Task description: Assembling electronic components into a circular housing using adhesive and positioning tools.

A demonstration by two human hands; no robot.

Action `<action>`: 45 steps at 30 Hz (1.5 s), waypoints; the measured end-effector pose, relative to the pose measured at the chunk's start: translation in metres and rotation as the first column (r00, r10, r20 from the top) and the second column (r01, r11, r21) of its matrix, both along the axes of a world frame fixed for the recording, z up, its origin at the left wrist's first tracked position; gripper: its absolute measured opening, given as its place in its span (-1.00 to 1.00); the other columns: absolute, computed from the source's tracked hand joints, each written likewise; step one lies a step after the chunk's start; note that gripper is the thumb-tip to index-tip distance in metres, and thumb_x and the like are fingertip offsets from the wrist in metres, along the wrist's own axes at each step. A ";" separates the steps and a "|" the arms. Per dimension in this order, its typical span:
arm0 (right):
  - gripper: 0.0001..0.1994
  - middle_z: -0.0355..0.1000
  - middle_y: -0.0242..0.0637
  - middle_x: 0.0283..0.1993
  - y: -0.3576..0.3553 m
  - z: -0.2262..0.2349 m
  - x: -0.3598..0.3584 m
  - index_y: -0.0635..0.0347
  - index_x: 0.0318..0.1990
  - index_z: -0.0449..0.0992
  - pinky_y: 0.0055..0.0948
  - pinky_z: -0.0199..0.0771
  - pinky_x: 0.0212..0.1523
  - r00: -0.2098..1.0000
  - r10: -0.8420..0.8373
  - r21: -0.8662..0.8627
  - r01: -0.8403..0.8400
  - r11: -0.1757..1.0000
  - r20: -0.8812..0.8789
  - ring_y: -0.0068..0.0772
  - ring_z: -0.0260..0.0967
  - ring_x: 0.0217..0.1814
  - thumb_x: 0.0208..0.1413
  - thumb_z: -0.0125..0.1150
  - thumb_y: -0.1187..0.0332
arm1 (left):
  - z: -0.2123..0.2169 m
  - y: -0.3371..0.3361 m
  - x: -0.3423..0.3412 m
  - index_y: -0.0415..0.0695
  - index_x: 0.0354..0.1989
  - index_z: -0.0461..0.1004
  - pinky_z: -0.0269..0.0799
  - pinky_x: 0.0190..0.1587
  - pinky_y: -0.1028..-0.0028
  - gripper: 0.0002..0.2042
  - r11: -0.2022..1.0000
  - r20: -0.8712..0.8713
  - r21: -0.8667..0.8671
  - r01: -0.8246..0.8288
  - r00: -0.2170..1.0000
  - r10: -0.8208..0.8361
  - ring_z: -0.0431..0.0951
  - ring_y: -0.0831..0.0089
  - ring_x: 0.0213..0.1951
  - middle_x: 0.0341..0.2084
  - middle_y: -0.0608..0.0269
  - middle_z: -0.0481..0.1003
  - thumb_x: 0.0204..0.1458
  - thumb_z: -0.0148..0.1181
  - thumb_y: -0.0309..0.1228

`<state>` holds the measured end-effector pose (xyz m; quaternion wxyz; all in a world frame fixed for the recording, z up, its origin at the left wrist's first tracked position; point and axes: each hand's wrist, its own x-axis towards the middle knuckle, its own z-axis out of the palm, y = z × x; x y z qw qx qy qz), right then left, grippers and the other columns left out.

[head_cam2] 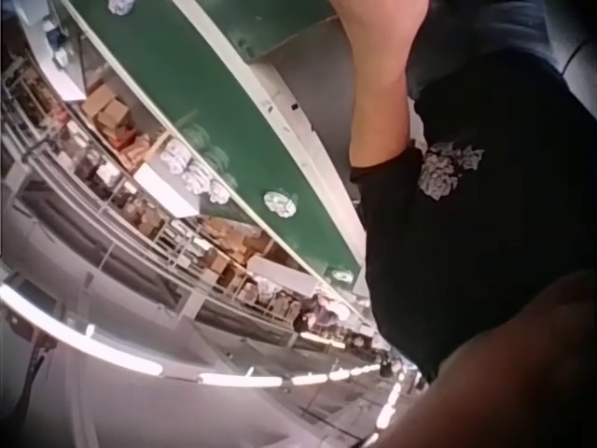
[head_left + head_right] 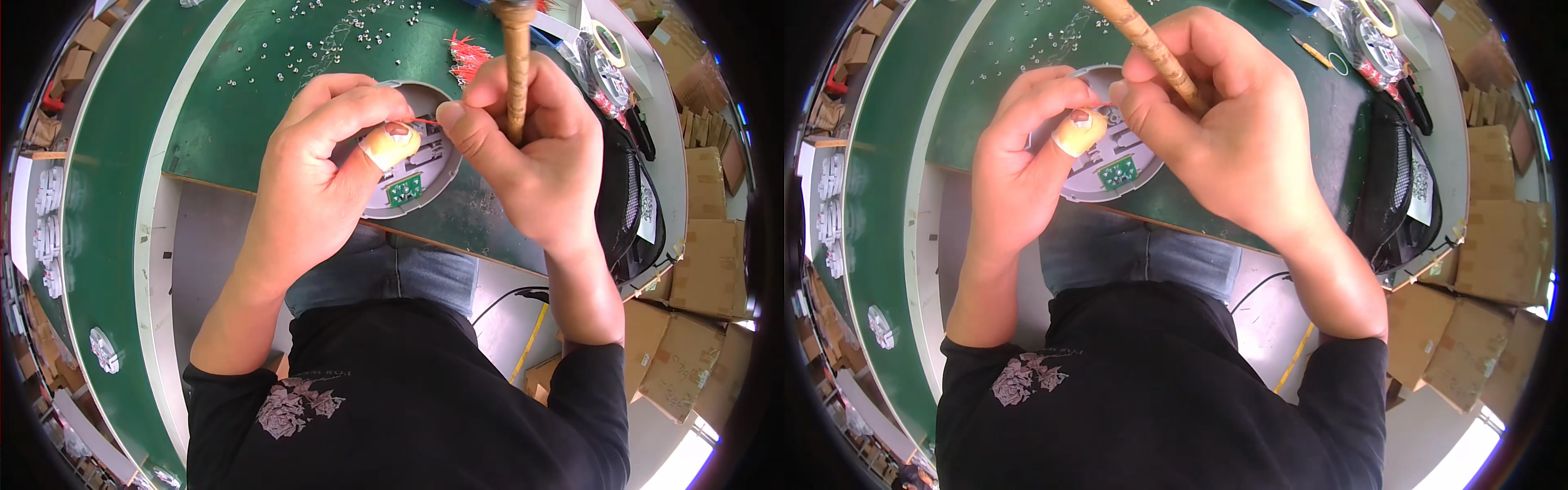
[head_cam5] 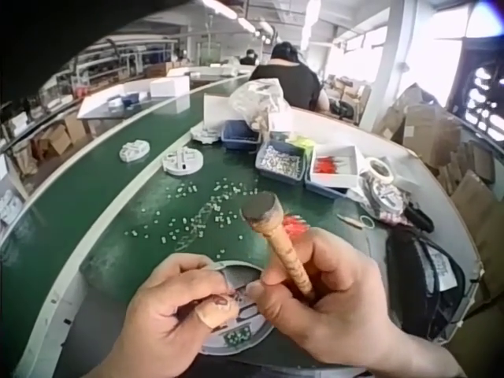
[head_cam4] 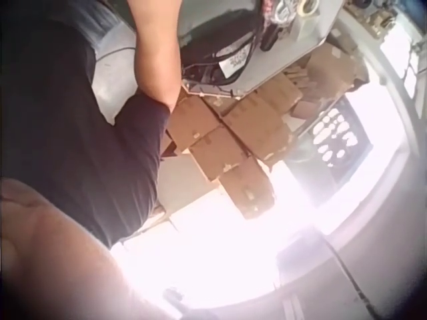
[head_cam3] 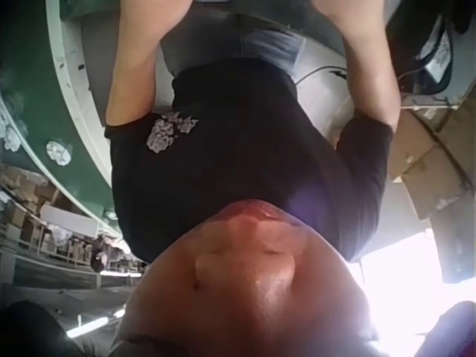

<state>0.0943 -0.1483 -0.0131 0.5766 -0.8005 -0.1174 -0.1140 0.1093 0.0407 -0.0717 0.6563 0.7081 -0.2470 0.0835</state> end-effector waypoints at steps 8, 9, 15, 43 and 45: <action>-0.83 0.40 -0.52 -0.41 0.001 -0.011 0.009 0.24 -0.27 0.45 -0.71 0.30 -0.44 0.989 -0.042 -0.245 0.077 0.966 0.145 -0.78 0.27 -0.44 0.12 0.37 0.60 | -0.001 0.006 0.002 -0.23 0.17 0.39 0.38 0.15 0.47 -0.58 0.998 0.006 0.057 -0.026 1.000 0.025 0.47 0.47 0.08 0.04 0.18 0.45 0.09 0.15 -0.69; -0.83 0.40 -0.52 -0.41 0.002 -0.013 0.008 0.24 -0.27 0.45 -0.71 0.30 -0.44 0.990 -0.038 -0.251 0.072 0.965 0.138 -0.78 0.27 -0.44 0.12 0.37 0.60 | -0.001 0.006 0.001 -0.24 0.20 0.35 0.37 0.16 0.47 -0.54 0.999 -0.030 0.043 -0.027 0.999 0.028 0.47 0.47 0.09 0.05 0.18 0.45 0.07 0.13 -0.71; -0.83 0.39 -0.52 -0.42 0.010 -0.025 0.015 0.23 -0.26 0.45 -0.72 0.28 -0.43 0.983 -0.044 -0.287 0.096 0.953 0.181 -0.79 0.25 -0.45 0.12 0.38 0.58 | -0.003 0.013 0.006 -0.25 0.26 0.30 0.39 0.17 0.44 -0.48 0.998 -0.069 0.062 -0.013 0.997 0.017 0.47 0.47 0.09 0.05 0.19 0.45 0.06 0.06 -0.75; -0.86 0.39 -0.45 -0.48 0.027 0.035 0.048 0.23 -0.24 0.47 -0.62 0.22 -0.47 0.991 0.103 -0.558 -0.134 0.819 -0.087 -0.67 0.25 -0.48 0.13 0.32 0.45 | -0.004 0.005 0.030 -0.27 0.08 0.45 0.47 0.03 0.44 -0.55 0.987 0.133 0.138 -0.081 0.989 0.062 0.54 0.45 -0.06 -0.09 0.23 0.52 -0.05 0.37 -0.62; -0.81 0.44 -0.51 -0.41 0.024 0.027 0.045 0.25 -0.16 0.52 -0.72 0.23 -0.41 0.991 0.107 -0.494 -0.134 0.859 -0.083 -0.77 0.25 -0.41 0.08 0.36 0.56 | -0.007 0.007 0.032 -0.27 0.09 0.44 0.48 -0.01 0.46 -0.56 0.993 0.138 0.095 -0.073 0.989 0.060 0.53 0.48 -0.07 -0.11 0.23 0.52 -0.02 0.34 -0.64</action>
